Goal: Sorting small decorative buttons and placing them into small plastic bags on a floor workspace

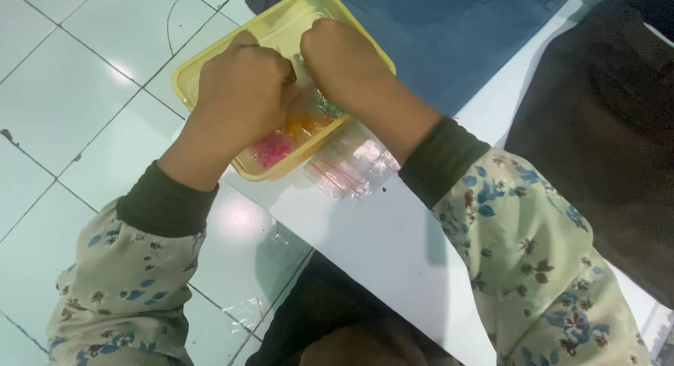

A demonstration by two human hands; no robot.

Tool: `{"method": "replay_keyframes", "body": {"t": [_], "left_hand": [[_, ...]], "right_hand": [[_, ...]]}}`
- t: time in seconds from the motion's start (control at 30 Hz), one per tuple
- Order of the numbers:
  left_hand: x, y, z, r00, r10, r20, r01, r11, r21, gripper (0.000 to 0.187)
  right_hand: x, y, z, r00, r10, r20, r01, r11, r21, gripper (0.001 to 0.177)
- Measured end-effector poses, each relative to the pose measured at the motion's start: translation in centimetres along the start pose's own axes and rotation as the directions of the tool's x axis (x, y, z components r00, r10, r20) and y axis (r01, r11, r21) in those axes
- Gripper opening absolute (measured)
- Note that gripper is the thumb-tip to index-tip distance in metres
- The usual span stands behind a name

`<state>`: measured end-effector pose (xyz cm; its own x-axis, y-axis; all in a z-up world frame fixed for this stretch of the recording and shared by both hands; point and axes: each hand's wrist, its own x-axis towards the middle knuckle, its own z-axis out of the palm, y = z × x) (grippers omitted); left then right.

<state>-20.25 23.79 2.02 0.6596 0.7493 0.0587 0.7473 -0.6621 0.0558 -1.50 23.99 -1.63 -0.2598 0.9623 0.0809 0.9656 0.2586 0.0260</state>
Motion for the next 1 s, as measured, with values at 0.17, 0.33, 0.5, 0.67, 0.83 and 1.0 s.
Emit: {"method": "replay_keyframes", "body": {"t": [0.17,0.33,0.5,0.67,0.83,1.0], "left_hand": [[-0.3,0.1,-1.5,0.993,-0.028,-0.115,0.016,0.994,-0.108,0.027],[-2.8,1.6,-4.1,0.931,0.011,-0.364,-0.068,0.987,-0.143,0.026],[-7.3,6.6,-7.0,0.824,0.116,-0.555,-0.279,0.935,-0.219,0.027],[-8.8,15.1,-4.3,0.842,0.161,-0.514,-0.326,0.911,-0.250,0.017],[-8.5,25.5,-0.7,0.890,0.316,-0.327,-0.414,0.861,-0.295,0.014],[-7.9,35.1,0.1,0.784,0.596,-0.173,-0.613,0.700,-0.365,0.025]], "right_hand": [[0.3,-0.6,-0.7,0.993,-0.041,-0.112,0.022,0.985,-0.170,0.013],[-3.5,-0.2,-6.1,0.973,-0.052,-0.224,0.022,0.991,-0.135,0.020],[-12.7,-0.4,-11.4,0.860,0.039,-0.509,0.048,0.986,0.158,0.036],[-23.7,-0.2,-11.9,0.908,0.168,-0.383,-0.090,0.973,0.212,0.021],[-35.4,1.4,-10.3,0.897,0.378,-0.229,-0.312,0.908,0.279,0.019],[-46.5,4.5,-9.6,0.773,0.609,-0.179,-0.554,0.785,0.279,0.023]]}}
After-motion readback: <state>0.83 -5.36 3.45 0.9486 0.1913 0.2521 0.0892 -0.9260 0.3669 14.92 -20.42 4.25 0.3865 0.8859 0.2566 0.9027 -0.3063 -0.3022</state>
